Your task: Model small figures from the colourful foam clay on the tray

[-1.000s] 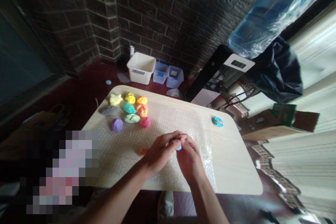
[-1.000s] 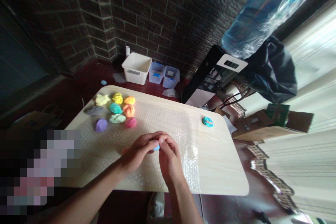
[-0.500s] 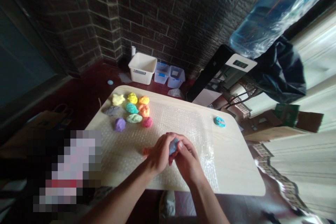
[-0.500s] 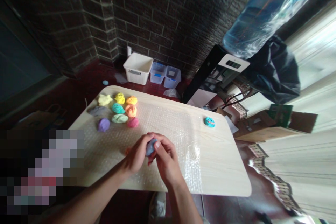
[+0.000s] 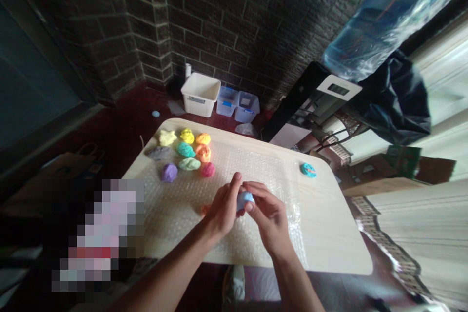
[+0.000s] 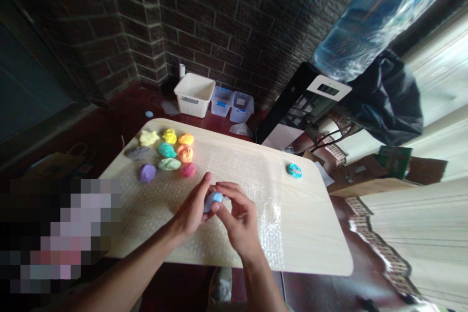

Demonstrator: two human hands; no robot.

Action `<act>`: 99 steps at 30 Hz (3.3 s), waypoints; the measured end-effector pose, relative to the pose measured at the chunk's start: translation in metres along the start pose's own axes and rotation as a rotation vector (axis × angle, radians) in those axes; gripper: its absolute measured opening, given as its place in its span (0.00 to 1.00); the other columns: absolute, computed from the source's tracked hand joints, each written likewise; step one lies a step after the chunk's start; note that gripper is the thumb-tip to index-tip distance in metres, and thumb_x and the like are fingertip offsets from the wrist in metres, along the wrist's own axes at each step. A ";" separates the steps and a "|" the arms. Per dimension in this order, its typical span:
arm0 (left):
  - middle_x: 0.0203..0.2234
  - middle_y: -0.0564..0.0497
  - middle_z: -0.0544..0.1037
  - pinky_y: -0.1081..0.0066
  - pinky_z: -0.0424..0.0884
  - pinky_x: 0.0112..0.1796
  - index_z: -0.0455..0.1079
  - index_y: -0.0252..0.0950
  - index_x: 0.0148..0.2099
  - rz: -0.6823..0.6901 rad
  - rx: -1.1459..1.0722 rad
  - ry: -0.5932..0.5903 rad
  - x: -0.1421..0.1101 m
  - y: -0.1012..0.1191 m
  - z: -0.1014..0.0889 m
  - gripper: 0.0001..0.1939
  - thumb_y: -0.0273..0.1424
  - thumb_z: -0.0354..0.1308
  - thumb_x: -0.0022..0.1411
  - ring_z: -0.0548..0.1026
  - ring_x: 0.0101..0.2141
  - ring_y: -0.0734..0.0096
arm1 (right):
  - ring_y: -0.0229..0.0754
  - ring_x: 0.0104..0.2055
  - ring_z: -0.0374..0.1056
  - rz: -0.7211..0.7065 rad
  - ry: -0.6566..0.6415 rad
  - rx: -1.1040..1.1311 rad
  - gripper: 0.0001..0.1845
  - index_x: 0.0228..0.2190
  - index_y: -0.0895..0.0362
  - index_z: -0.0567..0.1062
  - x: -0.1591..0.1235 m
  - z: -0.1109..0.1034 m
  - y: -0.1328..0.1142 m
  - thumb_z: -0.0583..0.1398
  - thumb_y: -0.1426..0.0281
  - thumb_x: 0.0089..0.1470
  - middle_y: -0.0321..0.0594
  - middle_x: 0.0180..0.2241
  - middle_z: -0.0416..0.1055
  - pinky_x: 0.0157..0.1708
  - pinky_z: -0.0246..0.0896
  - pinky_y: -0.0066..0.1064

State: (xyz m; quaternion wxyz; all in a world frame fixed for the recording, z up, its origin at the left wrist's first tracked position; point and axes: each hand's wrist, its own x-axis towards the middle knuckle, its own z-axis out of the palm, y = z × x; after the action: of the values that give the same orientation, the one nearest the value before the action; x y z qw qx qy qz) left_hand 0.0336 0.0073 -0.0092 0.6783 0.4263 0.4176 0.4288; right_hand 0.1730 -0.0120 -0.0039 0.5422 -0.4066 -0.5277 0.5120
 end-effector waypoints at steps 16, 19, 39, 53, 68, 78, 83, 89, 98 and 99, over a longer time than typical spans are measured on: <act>0.28 0.57 0.66 0.75 0.60 0.27 0.67 0.38 0.44 0.064 -0.073 -0.172 -0.001 -0.004 0.003 0.18 0.49 0.54 0.75 0.64 0.27 0.74 | 0.54 0.54 0.79 -0.145 0.203 -0.412 0.15 0.53 0.48 0.84 -0.002 -0.018 0.003 0.65 0.62 0.68 0.46 0.54 0.83 0.55 0.73 0.49; 0.30 0.55 0.70 0.73 0.63 0.29 0.69 0.38 0.45 0.127 0.079 -0.165 -0.001 0.001 0.001 0.18 0.48 0.52 0.76 0.67 0.29 0.72 | 0.55 0.59 0.77 -0.209 0.185 -0.464 0.17 0.56 0.47 0.82 -0.003 -0.018 -0.004 0.63 0.63 0.69 0.45 0.57 0.81 0.58 0.72 0.51; 0.37 0.49 0.79 0.65 0.67 0.40 0.72 0.36 0.45 0.419 0.405 -0.099 -0.010 0.017 -0.005 0.13 0.38 0.51 0.77 0.76 0.38 0.62 | 0.62 0.61 0.70 -0.329 0.102 -0.466 0.26 0.56 0.50 0.80 -0.008 -0.013 0.000 0.56 0.52 0.67 0.47 0.57 0.78 0.60 0.62 0.57; 0.48 0.41 0.78 0.58 0.72 0.50 0.69 0.37 0.55 0.520 0.448 -0.055 -0.003 0.000 0.001 0.10 0.32 0.50 0.78 0.77 0.49 0.57 | 0.60 0.63 0.67 -0.228 0.166 -0.061 0.29 0.60 0.48 0.78 -0.010 -0.004 0.011 0.60 0.54 0.60 0.45 0.61 0.74 0.65 0.56 0.56; 0.41 0.47 0.78 0.62 0.69 0.43 0.69 0.38 0.47 0.355 0.358 -0.132 -0.011 0.007 0.001 0.11 0.38 0.49 0.78 0.76 0.42 0.61 | 0.57 0.55 0.72 -0.258 0.120 -0.199 0.24 0.54 0.51 0.80 -0.005 -0.012 0.009 0.58 0.53 0.63 0.45 0.52 0.77 0.57 0.64 0.50; 0.29 0.55 0.67 0.68 0.64 0.34 0.66 0.40 0.40 0.239 -0.029 -0.160 -0.005 0.012 0.003 0.18 0.48 0.51 0.76 0.65 0.30 0.69 | 0.54 0.60 0.76 -0.219 0.228 -0.464 0.20 0.61 0.44 0.78 -0.011 -0.002 0.006 0.59 0.64 0.71 0.44 0.60 0.78 0.54 0.75 0.50; 0.32 0.53 0.71 0.68 0.67 0.37 0.68 0.39 0.41 0.256 -0.004 -0.059 -0.003 0.009 0.003 0.18 0.47 0.51 0.77 0.69 0.34 0.68 | 0.55 0.65 0.72 -0.265 0.150 -0.611 0.26 0.69 0.44 0.68 -0.014 0.004 0.009 0.56 0.66 0.74 0.44 0.67 0.72 0.59 0.73 0.54; 0.29 0.51 0.73 0.68 0.68 0.32 0.70 0.39 0.38 0.208 -0.014 -0.020 0.000 0.004 0.002 0.24 0.52 0.48 0.76 0.70 0.30 0.67 | 0.57 0.66 0.68 -0.305 0.079 -0.674 0.30 0.72 0.42 0.61 -0.016 -0.001 0.011 0.54 0.66 0.73 0.44 0.71 0.65 0.63 0.67 0.63; 0.35 0.47 0.80 0.67 0.69 0.30 0.76 0.40 0.33 0.155 0.135 0.093 -0.007 -0.005 -0.005 0.18 0.41 0.52 0.71 0.75 0.34 0.62 | 0.59 0.63 0.71 -0.413 -0.046 -0.695 0.22 0.63 0.45 0.75 -0.013 0.001 -0.001 0.55 0.65 0.72 0.46 0.61 0.76 0.62 0.65 0.61; 0.34 0.47 0.80 0.67 0.68 0.29 0.76 0.39 0.33 0.151 0.151 0.101 -0.008 -0.005 -0.006 0.17 0.40 0.52 0.70 0.75 0.33 0.62 | 0.59 0.61 0.72 -0.394 -0.046 -0.657 0.21 0.61 0.46 0.77 -0.013 0.001 -0.001 0.55 0.63 0.72 0.46 0.58 0.77 0.60 0.66 0.60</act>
State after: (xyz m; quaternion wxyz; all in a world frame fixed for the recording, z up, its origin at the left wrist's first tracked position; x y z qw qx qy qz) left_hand 0.0272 0.0002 -0.0140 0.5881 0.4841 0.4492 0.4669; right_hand 0.1729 -0.0250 -0.0047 0.4590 -0.4378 -0.7439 0.2104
